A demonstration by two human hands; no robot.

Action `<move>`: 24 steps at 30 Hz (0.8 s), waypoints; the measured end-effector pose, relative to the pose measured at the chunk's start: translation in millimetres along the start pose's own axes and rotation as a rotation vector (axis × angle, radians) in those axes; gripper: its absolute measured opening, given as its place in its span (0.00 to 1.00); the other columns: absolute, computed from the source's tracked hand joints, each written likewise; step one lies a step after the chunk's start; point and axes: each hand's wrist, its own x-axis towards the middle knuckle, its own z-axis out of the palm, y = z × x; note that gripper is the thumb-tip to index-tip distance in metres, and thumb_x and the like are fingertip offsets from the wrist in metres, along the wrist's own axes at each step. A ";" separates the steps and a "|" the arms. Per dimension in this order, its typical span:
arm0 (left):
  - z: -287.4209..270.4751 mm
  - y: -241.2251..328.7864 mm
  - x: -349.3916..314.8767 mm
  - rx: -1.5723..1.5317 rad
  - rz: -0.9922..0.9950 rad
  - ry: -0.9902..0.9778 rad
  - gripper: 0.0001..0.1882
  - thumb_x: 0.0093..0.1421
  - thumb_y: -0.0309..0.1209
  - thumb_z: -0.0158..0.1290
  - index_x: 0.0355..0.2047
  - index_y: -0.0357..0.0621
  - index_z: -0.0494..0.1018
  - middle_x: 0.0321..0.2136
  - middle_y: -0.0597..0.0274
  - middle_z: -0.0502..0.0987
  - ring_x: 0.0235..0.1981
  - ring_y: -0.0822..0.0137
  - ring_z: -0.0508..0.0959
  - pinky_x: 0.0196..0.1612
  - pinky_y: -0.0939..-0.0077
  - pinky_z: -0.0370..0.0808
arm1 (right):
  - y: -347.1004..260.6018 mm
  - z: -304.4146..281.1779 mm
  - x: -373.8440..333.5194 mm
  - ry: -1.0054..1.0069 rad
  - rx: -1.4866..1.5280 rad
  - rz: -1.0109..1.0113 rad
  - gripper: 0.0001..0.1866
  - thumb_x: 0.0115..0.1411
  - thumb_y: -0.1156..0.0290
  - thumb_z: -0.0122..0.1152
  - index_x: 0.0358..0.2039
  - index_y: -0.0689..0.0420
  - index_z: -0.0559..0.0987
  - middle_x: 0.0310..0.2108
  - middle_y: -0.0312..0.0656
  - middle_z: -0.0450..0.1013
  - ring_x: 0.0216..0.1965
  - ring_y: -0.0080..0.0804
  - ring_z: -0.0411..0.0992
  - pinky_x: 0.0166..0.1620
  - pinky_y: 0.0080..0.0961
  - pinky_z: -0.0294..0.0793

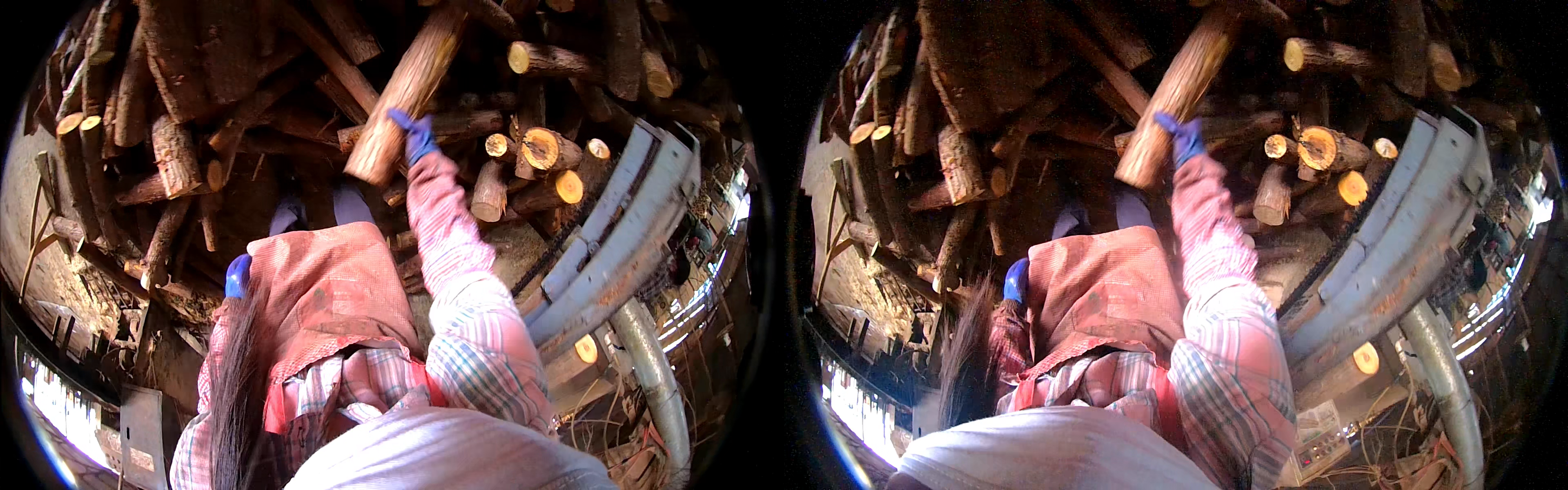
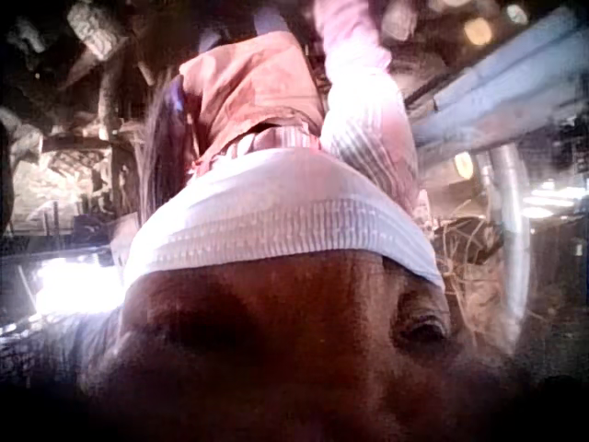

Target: The person repeatedly picks up cut logs from a large pile and places them onto a metal conveyor or sorting rack. The task involves lifting and arranging the wood pieces one by one in a continuous loop.

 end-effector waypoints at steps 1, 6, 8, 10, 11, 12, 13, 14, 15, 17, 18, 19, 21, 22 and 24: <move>0.3 16.2 0.9 -0.056 -0.035 -0.082 0.18 0.67 0.36 0.55 0.51 0.35 0.75 0.43 0.59 0.79 0.45 0.67 0.77 0.51 0.73 0.73 | 18.8 13.8 -35.6 -0.075 0.175 0.135 0.52 0.42 0.56 0.81 0.62 0.61 0.62 0.57 0.50 0.68 0.54 0.44 0.70 0.62 0.36 0.68; 12.4 107.2 -2.4 -0.528 0.110 -0.257 0.21 0.67 0.37 0.55 0.55 0.38 0.71 0.48 0.59 0.77 0.50 0.66 0.76 0.56 0.71 0.72 | 37.0 52.8 -190.7 -0.324 0.519 0.468 0.36 0.52 0.48 0.73 0.52 0.62 0.78 0.45 0.46 0.79 0.44 0.41 0.78 0.54 0.38 0.77; 18.9 147.9 -11.5 -0.278 0.158 -0.381 0.18 0.67 0.39 0.54 0.52 0.42 0.74 0.42 0.65 0.79 0.41 0.70 0.77 0.46 0.76 0.73 | 17.0 58.0 -232.5 -0.261 0.426 0.490 0.35 0.52 0.48 0.73 0.52 0.62 0.77 0.44 0.46 0.79 0.43 0.42 0.79 0.54 0.38 0.77; 38.7 184.4 -33.1 -0.360 0.051 -0.412 0.21 0.69 0.40 0.50 0.57 0.42 0.71 0.48 0.61 0.78 0.45 0.68 0.78 0.46 0.73 0.74 | -9.2 59.7 -273.9 -0.347 0.434 0.436 0.35 0.53 0.50 0.73 0.52 0.65 0.76 0.42 0.47 0.80 0.40 0.40 0.80 0.53 0.38 0.79; 55.6 203.8 -44.9 -0.447 0.008 -0.524 0.23 0.69 0.42 0.51 0.58 0.43 0.71 0.48 0.60 0.78 0.47 0.67 0.78 0.47 0.72 0.73 | -24.8 54.6 -296.5 -0.346 0.401 0.434 0.34 0.53 0.51 0.73 0.51 0.64 0.76 0.42 0.47 0.80 0.40 0.40 0.80 0.52 0.37 0.79; 70.2 222.0 -61.5 -0.545 -0.090 -0.591 0.24 0.68 0.44 0.51 0.59 0.43 0.70 0.49 0.60 0.79 0.48 0.67 0.78 0.48 0.70 0.73 | -40.6 48.6 -320.8 -0.345 0.371 0.434 0.34 0.53 0.51 0.73 0.51 0.64 0.76 0.42 0.48 0.80 0.39 0.40 0.80 0.51 0.36 0.80; 84.9 238.5 -82.3 -0.487 -0.035 -0.665 0.24 0.69 0.45 0.50 0.59 0.44 0.71 0.48 0.59 0.79 0.47 0.67 0.78 0.47 0.68 0.74 | -56.9 41.8 -345.3 -0.430 0.386 0.456 0.33 0.53 0.52 0.72 0.51 0.64 0.76 0.41 0.48 0.80 0.39 0.40 0.80 0.50 0.36 0.80; 103.7 256.3 -102.8 -0.438 -0.046 -0.698 0.25 0.69 0.46 0.50 0.59 0.44 0.71 0.48 0.59 0.79 0.47 0.67 0.78 0.47 0.66 0.74 | -74.3 34.9 -367.1 -0.520 0.396 0.473 0.33 0.54 0.53 0.72 0.51 0.64 0.76 0.41 0.48 0.80 0.39 0.40 0.80 0.49 0.36 0.81; 126.4 273.4 -130.1 -0.479 0.057 -0.666 0.24 0.68 0.47 0.52 0.53 0.41 0.74 0.42 0.60 0.80 0.41 0.66 0.79 0.45 0.67 0.75 | -91.1 28.1 -389.3 -0.615 0.402 0.483 0.32 0.54 0.53 0.72 0.52 0.64 0.76 0.41 0.48 0.80 0.38 0.40 0.81 0.49 0.36 0.81; 148.6 313.9 -182.3 0.103 0.556 -0.488 0.27 0.64 0.49 0.57 0.48 0.33 0.77 0.36 0.58 0.81 0.35 0.64 0.80 0.44 0.66 0.77 | -125.1 13.1 -425.2 -0.576 0.313 0.298 0.31 0.55 0.55 0.71 0.52 0.63 0.76 0.41 0.47 0.79 0.39 0.39 0.80 0.48 0.36 0.81; 160.3 323.8 -217.7 -0.011 0.674 -0.456 0.29 0.62 0.50 0.58 0.48 0.32 0.76 0.37 0.56 0.81 0.37 0.64 0.81 0.44 0.66 0.77 | -142.0 0.9 -440.2 -0.598 0.301 0.234 0.31 0.55 0.56 0.71 0.53 0.63 0.75 0.42 0.47 0.79 0.40 0.38 0.80 0.48 0.36 0.81; 172.9 333.7 -252.8 -0.209 0.744 -0.569 0.31 0.61 0.51 0.60 0.48 0.31 0.76 0.37 0.54 0.81 0.39 0.63 0.81 0.45 0.66 0.77 | -160.3 -16.7 -454.3 -0.556 0.335 0.080 0.31 0.54 0.60 0.72 0.55 0.61 0.74 0.43 0.45 0.78 0.40 0.37 0.79 0.48 0.35 0.80; 196.3 362.1 -314.0 -0.442 0.704 -0.875 0.33 0.59 0.51 0.62 0.50 0.30 0.73 0.42 0.51 0.80 0.42 0.62 0.81 0.48 0.66 0.77 | -197.9 -57.2 -480.4 -0.491 0.301 -0.220 0.31 0.53 0.67 0.73 0.57 0.59 0.73 0.45 0.43 0.77 0.41 0.35 0.77 0.49 0.33 0.79; 213.3 370.3 -343.9 -0.555 0.738 -1.053 0.35 0.58 0.51 0.62 0.52 0.30 0.72 0.46 0.50 0.79 0.43 0.62 0.80 0.50 0.67 0.76 | -212.3 -82.9 -495.4 -0.458 0.238 -0.362 0.31 0.52 0.70 0.73 0.57 0.59 0.73 0.46 0.42 0.77 0.41 0.34 0.77 0.49 0.32 0.78; 240.2 385.6 -391.3 -0.253 1.019 -0.996 0.37 0.58 0.50 0.63 0.56 0.30 0.69 0.53 0.46 0.76 0.50 0.59 0.78 0.55 0.66 0.75 | -263.8 -141.4 -520.4 -0.268 -0.255 -0.623 0.29 0.51 0.68 0.75 0.53 0.62 0.76 0.48 0.43 0.77 0.44 0.33 0.76 0.51 0.32 0.77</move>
